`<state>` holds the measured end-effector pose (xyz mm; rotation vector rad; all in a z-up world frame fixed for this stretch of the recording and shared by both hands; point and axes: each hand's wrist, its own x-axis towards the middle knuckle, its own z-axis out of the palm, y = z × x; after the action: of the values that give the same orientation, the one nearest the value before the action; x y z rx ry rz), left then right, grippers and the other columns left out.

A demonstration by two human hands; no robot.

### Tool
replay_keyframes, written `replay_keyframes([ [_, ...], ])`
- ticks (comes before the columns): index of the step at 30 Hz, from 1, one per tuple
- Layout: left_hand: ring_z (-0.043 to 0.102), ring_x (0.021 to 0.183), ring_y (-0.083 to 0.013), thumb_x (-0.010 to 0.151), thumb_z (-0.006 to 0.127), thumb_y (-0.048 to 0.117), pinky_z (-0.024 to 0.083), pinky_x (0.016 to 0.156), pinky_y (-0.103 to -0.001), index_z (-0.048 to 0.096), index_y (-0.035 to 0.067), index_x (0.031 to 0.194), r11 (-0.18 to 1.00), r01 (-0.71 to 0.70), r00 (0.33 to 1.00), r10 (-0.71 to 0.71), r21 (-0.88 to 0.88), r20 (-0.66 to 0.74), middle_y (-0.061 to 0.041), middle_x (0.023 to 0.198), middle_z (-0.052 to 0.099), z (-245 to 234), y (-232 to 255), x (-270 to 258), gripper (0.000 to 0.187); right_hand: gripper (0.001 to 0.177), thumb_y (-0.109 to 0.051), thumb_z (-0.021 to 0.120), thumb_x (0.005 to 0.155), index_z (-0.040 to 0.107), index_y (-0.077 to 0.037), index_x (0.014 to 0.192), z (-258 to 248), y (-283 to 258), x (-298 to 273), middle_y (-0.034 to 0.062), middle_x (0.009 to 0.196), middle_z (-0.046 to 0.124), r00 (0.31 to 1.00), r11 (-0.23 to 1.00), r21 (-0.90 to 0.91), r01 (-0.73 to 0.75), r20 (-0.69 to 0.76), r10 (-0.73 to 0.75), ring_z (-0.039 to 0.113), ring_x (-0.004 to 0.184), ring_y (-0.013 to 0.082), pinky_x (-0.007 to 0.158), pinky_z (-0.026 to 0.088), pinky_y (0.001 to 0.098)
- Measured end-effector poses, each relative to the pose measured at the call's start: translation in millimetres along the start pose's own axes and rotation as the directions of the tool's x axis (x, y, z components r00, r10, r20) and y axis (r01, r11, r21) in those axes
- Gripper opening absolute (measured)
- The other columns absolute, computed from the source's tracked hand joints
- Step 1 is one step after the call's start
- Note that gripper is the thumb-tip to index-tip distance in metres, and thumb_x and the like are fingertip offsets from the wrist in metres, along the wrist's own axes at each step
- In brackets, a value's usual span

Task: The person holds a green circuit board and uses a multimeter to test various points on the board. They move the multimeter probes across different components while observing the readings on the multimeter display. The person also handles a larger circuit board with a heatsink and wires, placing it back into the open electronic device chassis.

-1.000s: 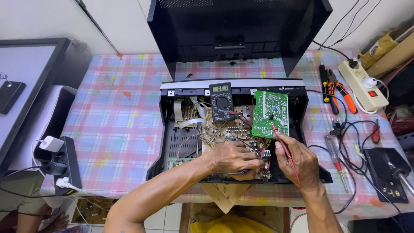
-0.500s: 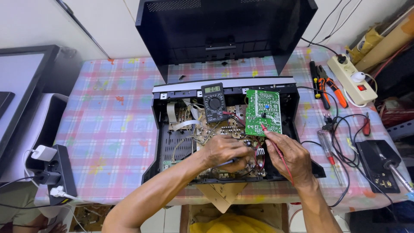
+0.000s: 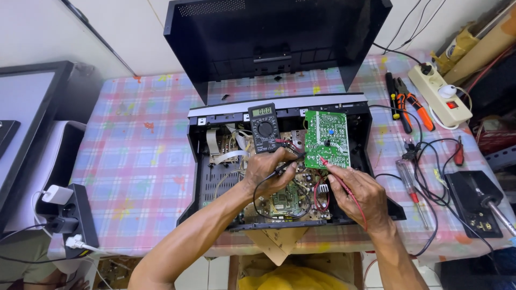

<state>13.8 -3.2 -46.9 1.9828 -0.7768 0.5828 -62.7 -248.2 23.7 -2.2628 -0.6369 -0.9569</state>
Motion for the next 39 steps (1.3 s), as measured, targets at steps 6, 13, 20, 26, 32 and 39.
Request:
replay_keyframes([
  [6,0.074,0.065,-0.0312,0.09,0.068,0.025,0.058,0.062,-0.04,0.07,0.016,0.097,1.0,-0.016,1.0,0.017,-0.007,0.019,-0.008,0.071,0.075,-8.7,14.9,6.7,0.011,0.018,-0.017,0.073,0.093,0.079,-0.018,0.11,1.4,2.3,-1.8,0.0024,0.098,0.079,1.0,1.0,-0.002,0.015,0.011,-0.015,0.076,0.084,0.0244,0.084,0.06,0.0351],
  [13,0.074,0.066,-0.0303,0.09,0.067,0.025,0.058,0.063,-0.038,0.07,0.017,0.095,0.999,0.022,0.999,-0.021,-0.048,0.026,-0.007,0.07,0.074,-9.2,16.0,6.5,0.011,0.018,-0.016,0.073,0.094,0.079,-0.018,0.11,0.7,0.7,-1.9,0.0022,0.1,0.08,1.0,0.999,0.035,0.004,0.021,-0.005,0.076,0.087,0.0244,0.086,0.059,0.0355],
  [20,0.074,0.066,-0.0299,0.089,0.066,0.024,0.057,0.064,-0.037,0.07,0.017,0.096,0.995,0.034,0.999,-0.03,-0.096,0.044,-0.006,0.069,0.074,-19.3,30.4,15.0,0.01,0.017,-0.017,0.073,0.094,0.08,-0.019,0.11,-1.1,-5.2,4.0,0.002,0.101,0.08,1.0,0.999,0.042,0.003,0.017,-0.004,0.076,0.088,0.0242,0.086,0.058,0.0355],
  [26,0.074,0.066,-0.0295,0.089,0.066,0.024,0.057,0.064,-0.037,0.07,0.018,0.096,0.997,0.02,0.999,-0.017,-0.08,0.042,-0.006,0.069,0.074,-17.3,28.3,12.9,0.01,0.018,-0.019,0.073,0.094,0.08,-0.02,0.111,0.0,-3.4,2.3,0.0007,0.102,0.08,1.0,0.999,0.04,0.01,0.028,-0.012,0.076,0.089,0.0229,0.086,0.057,0.0345],
  [32,0.074,0.064,-0.0306,0.089,0.065,0.023,0.056,0.063,-0.037,0.069,0.017,0.095,0.997,0.002,0.999,0.001,-0.081,0.038,-0.007,0.067,0.073,-21.1,32.8,15.6,0.009,0.019,-0.017,0.072,0.095,0.08,-0.019,0.112,-2.6,-7.7,5.2,0.0017,0.102,0.08,1.0,0.998,0.054,-0.011,0.017,0.01,0.076,0.089,0.024,0.084,0.058,0.0355],
  [39,0.073,0.062,-0.0272,0.087,0.065,0.025,0.056,0.06,-0.035,0.068,0.018,0.095,0.996,-0.07,0.996,0.073,-0.057,0.053,-0.005,0.067,0.073,-12.8,19.5,10.1,0.011,0.019,-0.014,0.071,0.095,0.079,-0.016,0.112,-1.4,-3.0,3.2,0.0031,0.104,0.078,1.0,0.999,0.045,-0.017,-0.019,0.018,0.076,0.093,0.0247,0.084,0.058,0.0349],
])
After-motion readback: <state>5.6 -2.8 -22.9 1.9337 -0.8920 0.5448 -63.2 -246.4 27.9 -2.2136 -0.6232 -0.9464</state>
